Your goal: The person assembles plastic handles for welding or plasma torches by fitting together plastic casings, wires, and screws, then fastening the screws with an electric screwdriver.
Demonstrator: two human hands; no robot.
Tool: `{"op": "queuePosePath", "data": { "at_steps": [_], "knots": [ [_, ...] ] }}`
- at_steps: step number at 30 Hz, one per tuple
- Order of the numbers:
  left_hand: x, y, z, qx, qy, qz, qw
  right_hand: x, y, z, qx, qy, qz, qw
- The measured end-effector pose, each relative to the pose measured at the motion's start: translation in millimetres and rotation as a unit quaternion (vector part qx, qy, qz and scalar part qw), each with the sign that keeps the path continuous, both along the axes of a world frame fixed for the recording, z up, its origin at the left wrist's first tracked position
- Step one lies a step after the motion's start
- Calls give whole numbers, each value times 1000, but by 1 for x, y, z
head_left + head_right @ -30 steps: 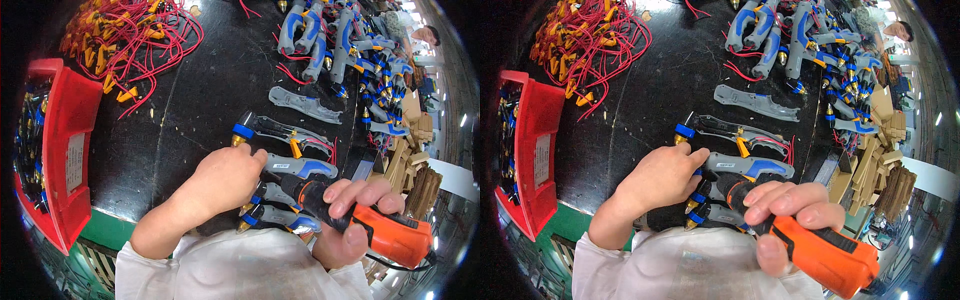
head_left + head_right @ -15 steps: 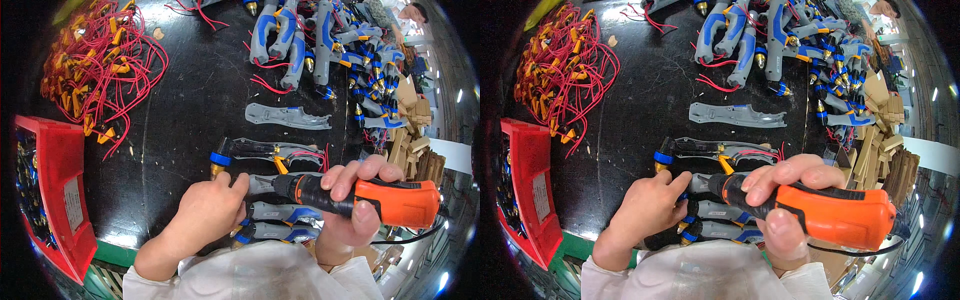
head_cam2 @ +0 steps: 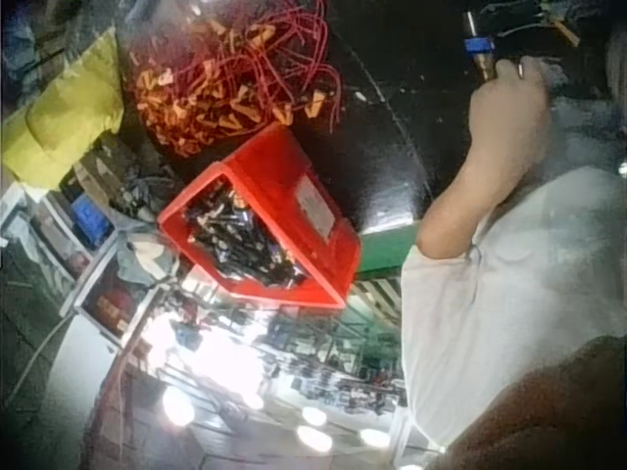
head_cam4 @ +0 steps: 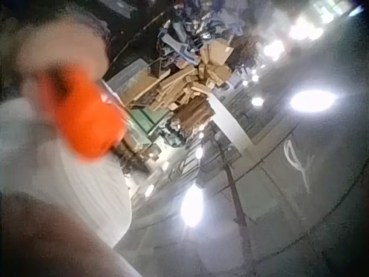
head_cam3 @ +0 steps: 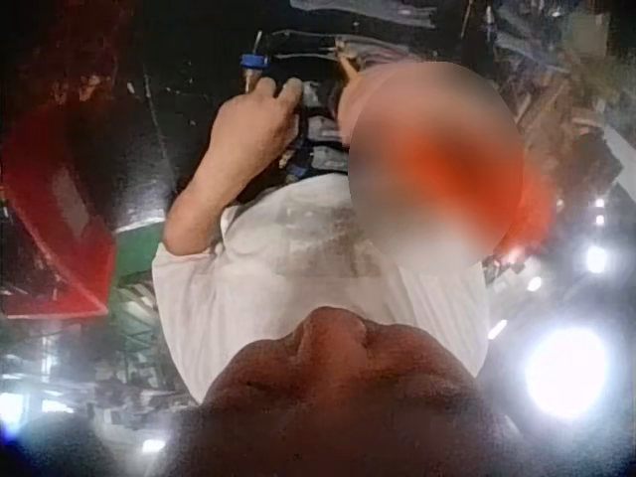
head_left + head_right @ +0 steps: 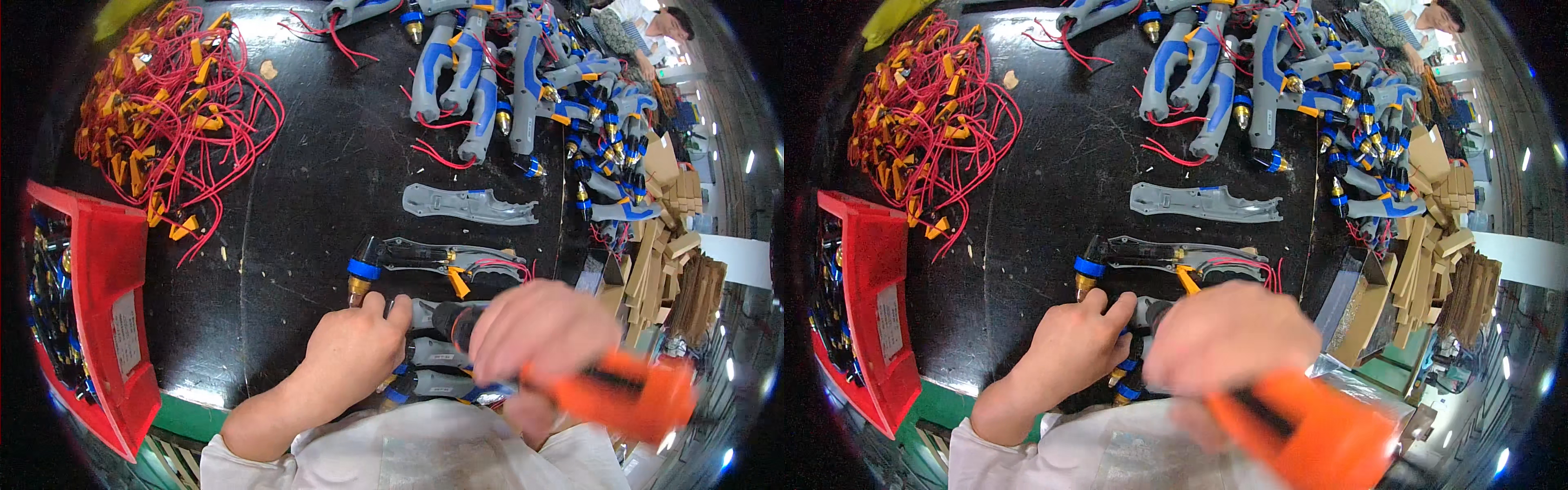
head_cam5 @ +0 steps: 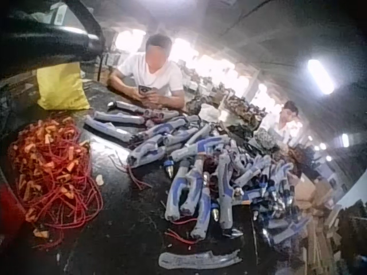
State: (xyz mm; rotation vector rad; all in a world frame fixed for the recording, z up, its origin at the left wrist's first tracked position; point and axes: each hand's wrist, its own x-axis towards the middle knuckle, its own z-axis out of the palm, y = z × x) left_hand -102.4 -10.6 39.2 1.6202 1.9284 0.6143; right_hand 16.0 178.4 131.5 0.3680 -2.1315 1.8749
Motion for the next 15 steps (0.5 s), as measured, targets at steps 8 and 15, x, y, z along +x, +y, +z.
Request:
{"op": "queuePosePath", "data": {
  "at_steps": [8,15],
  "knots": [
    [0,-3,-5,2,4,5,1000,-5,-49,-2,-118,-79,-340,930],
    [0,-2,-3,8,-1,-4,1000,5,-49,8,-96,-72,-301,946]
  ]
}}
